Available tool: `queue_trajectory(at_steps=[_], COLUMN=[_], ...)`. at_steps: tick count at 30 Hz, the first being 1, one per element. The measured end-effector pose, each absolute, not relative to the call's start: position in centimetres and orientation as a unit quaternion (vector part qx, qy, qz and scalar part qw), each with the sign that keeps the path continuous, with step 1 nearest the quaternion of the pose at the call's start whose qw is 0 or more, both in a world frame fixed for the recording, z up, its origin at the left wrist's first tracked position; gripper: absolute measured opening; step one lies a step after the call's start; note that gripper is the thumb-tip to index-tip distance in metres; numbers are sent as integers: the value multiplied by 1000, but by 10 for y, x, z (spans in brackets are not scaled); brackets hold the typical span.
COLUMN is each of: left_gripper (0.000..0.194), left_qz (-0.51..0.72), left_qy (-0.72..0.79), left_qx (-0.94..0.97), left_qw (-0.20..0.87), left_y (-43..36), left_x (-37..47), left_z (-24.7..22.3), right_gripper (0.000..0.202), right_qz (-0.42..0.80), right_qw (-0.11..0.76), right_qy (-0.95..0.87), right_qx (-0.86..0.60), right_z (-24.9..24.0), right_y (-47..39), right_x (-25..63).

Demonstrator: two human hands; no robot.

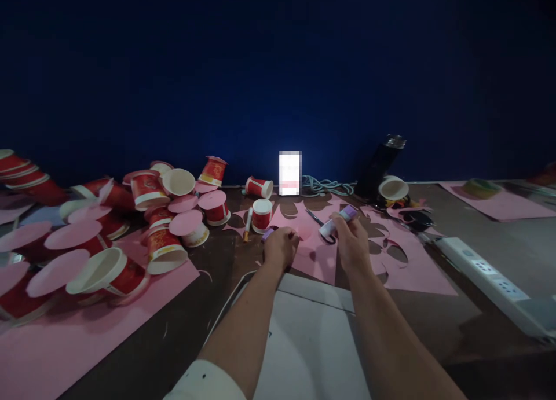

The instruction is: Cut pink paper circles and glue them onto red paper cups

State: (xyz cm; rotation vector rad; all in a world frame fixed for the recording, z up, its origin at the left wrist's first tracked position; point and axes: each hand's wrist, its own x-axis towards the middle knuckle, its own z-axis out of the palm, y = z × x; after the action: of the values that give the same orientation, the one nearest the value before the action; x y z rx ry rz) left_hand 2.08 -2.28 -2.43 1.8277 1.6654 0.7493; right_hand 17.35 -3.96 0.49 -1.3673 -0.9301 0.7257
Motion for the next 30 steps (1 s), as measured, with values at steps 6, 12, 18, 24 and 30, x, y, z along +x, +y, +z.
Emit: queue_trajectory(at_steps=[6, 12, 18, 24, 30], left_gripper=[18, 17, 16, 17, 20], left_qz=[405, 485, 470, 406, 387], left_qy=[573, 540, 476, 448, 450], left_qx=[666, 673, 742, 788, 800], left_qw=[253, 143, -35, -114, -85], left_y=[-24, -30, -37, -42, -45], left_x=[18, 17, 18, 18, 19], left_z=[-23, -23, -18, -9, -8], right_gripper=[30, 18, 25, 34, 28], right_qz=[432, 487, 513, 520, 527], right_qw=[636, 617, 575, 527, 544], right_qy=[-311, -301, -297, -326, -299], right_qx=[-559, -541, -564, -588, -581], right_z=[6, 7, 8, 6, 6], right_y=[-38, -43, -42, -40, -40], right_x=[169, 168, 170, 171, 169])
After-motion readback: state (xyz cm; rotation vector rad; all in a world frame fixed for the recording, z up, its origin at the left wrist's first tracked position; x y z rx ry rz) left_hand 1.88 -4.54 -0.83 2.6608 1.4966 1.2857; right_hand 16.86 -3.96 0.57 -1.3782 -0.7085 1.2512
